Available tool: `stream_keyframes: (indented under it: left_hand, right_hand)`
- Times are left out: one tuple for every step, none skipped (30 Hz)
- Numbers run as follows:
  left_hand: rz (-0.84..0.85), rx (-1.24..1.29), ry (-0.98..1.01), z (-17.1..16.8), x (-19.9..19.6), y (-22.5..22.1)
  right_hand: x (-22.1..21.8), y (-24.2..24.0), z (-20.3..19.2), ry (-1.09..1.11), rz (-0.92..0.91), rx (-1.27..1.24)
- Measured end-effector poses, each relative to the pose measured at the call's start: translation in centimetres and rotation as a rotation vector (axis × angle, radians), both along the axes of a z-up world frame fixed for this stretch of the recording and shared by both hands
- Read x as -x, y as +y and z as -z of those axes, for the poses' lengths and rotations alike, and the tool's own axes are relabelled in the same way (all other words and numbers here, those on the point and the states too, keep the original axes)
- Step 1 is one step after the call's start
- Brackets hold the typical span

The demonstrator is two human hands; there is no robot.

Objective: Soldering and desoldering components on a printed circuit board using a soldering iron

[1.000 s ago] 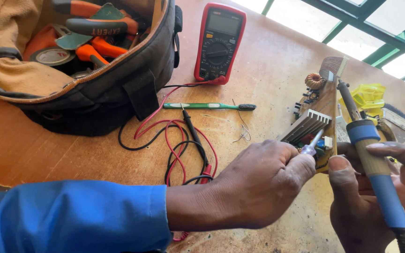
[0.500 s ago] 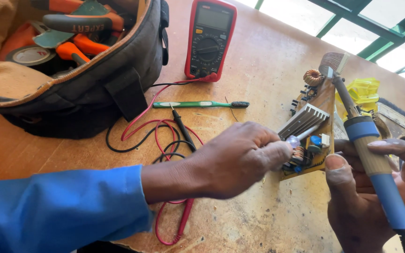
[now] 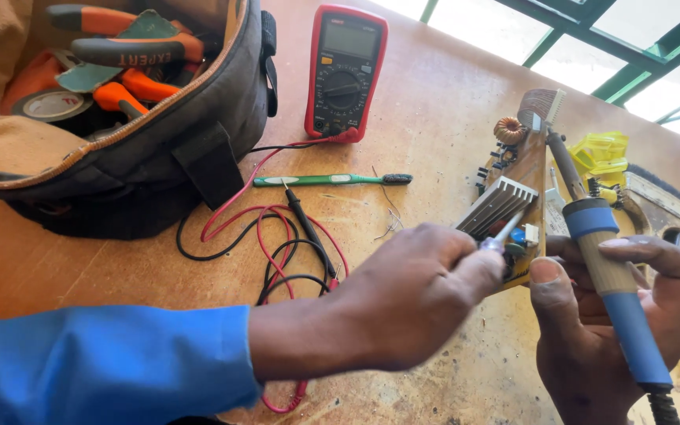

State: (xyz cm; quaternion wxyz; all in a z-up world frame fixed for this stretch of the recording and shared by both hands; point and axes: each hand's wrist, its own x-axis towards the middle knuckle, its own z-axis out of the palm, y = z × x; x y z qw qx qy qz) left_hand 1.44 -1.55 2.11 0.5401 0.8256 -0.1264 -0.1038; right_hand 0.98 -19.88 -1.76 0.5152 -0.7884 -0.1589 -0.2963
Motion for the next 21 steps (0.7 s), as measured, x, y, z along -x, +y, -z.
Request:
stream_keyframes:
  left_hand:
    - [-0.002, -0.001, 0.003, -0.4, 0.3, -0.2]
    - [-0.019, -0.048, -0.006, -0.8, 0.6, -0.5]
    - [-0.036, -0.093, -0.02, -1.3, 0.8, -0.7]
    - [-0.037, -0.094, -0.022, -1.1, 0.8, -0.7]
    - [-0.124, -0.038, -0.101, -0.9, 0.8, -0.8]
    - [-0.21, 0.018, -0.181, -0.7, 0.8, -0.9]
    - [-0.205, 0.017, -0.183, -1.4, 0.9, -0.8]
    - [-0.149, -0.02, -0.169, -2.1, 1.0, -0.6]
    - [-0.093, -0.06, -0.159, -2.9, 1.0, -0.5]
    - [-0.087, -0.066, -0.165, -3.0, 0.7, -0.4]
    - [-0.018, -0.119, -0.196, -3.0, 0.4, -0.5]
    - [0.052, -0.173, -0.227, -3.1, 0.0, -0.7]
    - [0.064, -0.179, -0.233, -2.9, -0.4, -0.7]
    - [0.11, -0.259, -0.26, -2.7, -0.9, -0.7]
    - [0.157, -0.338, -0.288, -2.5, -1.4, -0.8]
    - [0.171, -0.343, -0.295, -2.9, -1.6, -0.8]
    - [0.142, -0.365, -0.344, -3.3, -1.7, -0.8]
    - [0.114, -0.385, -0.393, -3.7, -1.8, -0.8]
    - [0.123, -0.392, -0.397, -3.8, -1.8, -0.9]
    - [0.125, -0.417, -0.415, -3.9, -1.9, -1.0]
    - [0.126, -0.441, -0.434, -4.0, -2.0, -1.2]
  right_hand:
    - [0.0, 0.0, 0.1, 0.003, -0.002, -0.001]
    - [0.1, 0.0, 0.3, 0.003, 0.004, -0.016]
    - [0.0, -0.1, 0.3, -0.003, 0.01, -0.03]
    - [-0.1, 0.0, 0.2, -0.006, 0.009, -0.031]
    - [-0.1, -0.1, 0.2, -0.034, -0.01, -0.001]
    - [-0.1, -0.2, 0.1, -0.062, -0.029, 0.03]
    - [0.1, 0.0, -0.1, -0.064, -0.024, 0.028]
    - [0.2, 0.2, -0.3, -0.02, 0.013, 0.004]
    - [0.3, 0.5, -0.5, 0.022, 0.052, -0.024]
    - [0.2, 0.6, -0.6, 0.017, 0.057, -0.03]
    - [0.2, 0.4, -0.8, 0.044, 0.038, -0.043]
    - [0.2, 0.3, -0.9, 0.071, 0.02, -0.057]
    - [0.1, 0.1, -1.0, 0.066, 0.032, -0.065]
    - [-0.1, 0.0, -1.1, 0.094, 0.032, -0.116]
    - [-0.2, -0.3, -1.2, 0.121, 0.034, -0.166]
    - [-0.3, -0.5, -1.3, 0.115, 0.047, -0.174]
    - [-0.5, -0.7, -1.3, 0.119, 0.01, -0.188]
    - [-0.6, -0.9, -1.3, 0.123, -0.027, -0.202]
    - [-0.6, -0.9, -1.5, 0.12, -0.02, -0.211]
    - [-0.6, -0.9, -1.7, 0.12, -0.034, -0.207]
    - [-0.6, -0.9, -1.9, 0.121, -0.049, -0.201]
